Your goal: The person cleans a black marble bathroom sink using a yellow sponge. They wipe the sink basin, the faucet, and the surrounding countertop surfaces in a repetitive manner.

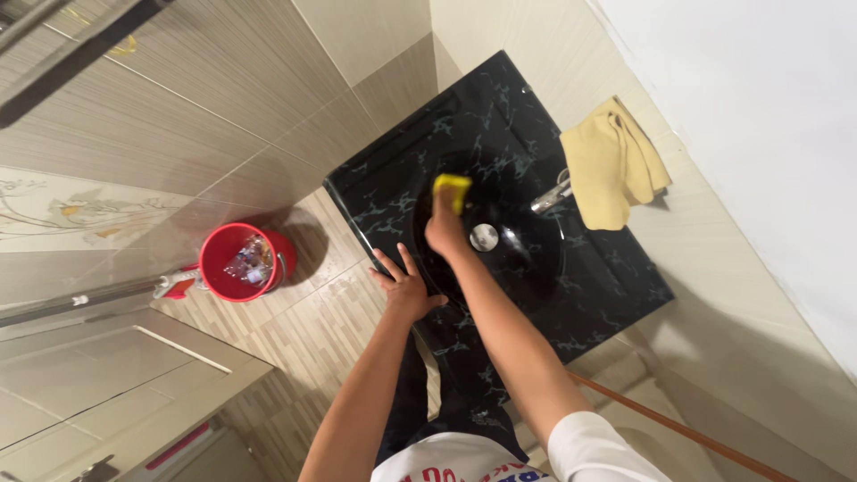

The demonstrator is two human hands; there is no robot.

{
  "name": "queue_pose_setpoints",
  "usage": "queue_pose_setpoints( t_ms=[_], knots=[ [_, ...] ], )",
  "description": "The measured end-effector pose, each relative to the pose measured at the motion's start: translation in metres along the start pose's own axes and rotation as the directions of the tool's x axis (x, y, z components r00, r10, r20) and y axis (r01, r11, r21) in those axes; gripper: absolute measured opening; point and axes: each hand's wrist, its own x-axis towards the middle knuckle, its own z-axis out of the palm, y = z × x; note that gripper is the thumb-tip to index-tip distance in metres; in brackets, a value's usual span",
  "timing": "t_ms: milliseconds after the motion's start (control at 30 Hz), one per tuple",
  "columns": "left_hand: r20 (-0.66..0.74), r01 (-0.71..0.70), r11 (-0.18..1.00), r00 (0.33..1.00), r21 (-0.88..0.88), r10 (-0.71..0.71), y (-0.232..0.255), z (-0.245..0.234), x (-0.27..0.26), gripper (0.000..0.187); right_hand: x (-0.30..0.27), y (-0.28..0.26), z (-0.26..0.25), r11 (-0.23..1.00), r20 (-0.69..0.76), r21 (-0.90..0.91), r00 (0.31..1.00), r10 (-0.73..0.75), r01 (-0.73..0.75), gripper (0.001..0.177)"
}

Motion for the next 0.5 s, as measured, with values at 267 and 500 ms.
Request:
queue_pose_setpoints(
  t_ms=[267, 500],
  knots=[
    [-0.015, -0.016, 0.999, 1.000, -0.043, 0.015, -0.006, 0.014, 0.011, 0.127, -0.042, -0.030, -0.010, 0.999, 0.215, 0.034, 0.976, 0.018, -0.026, 0.072],
    [0.028, -0.049, 0.988, 0.999, 0.144, 0.045, -0.007, 0.018, 0.021, 0.096, -0.105, -0.050, -0.034, 0.996, 0.255, 0.060, 0.966, 0.043, -0.061, 0.052]
  ],
)
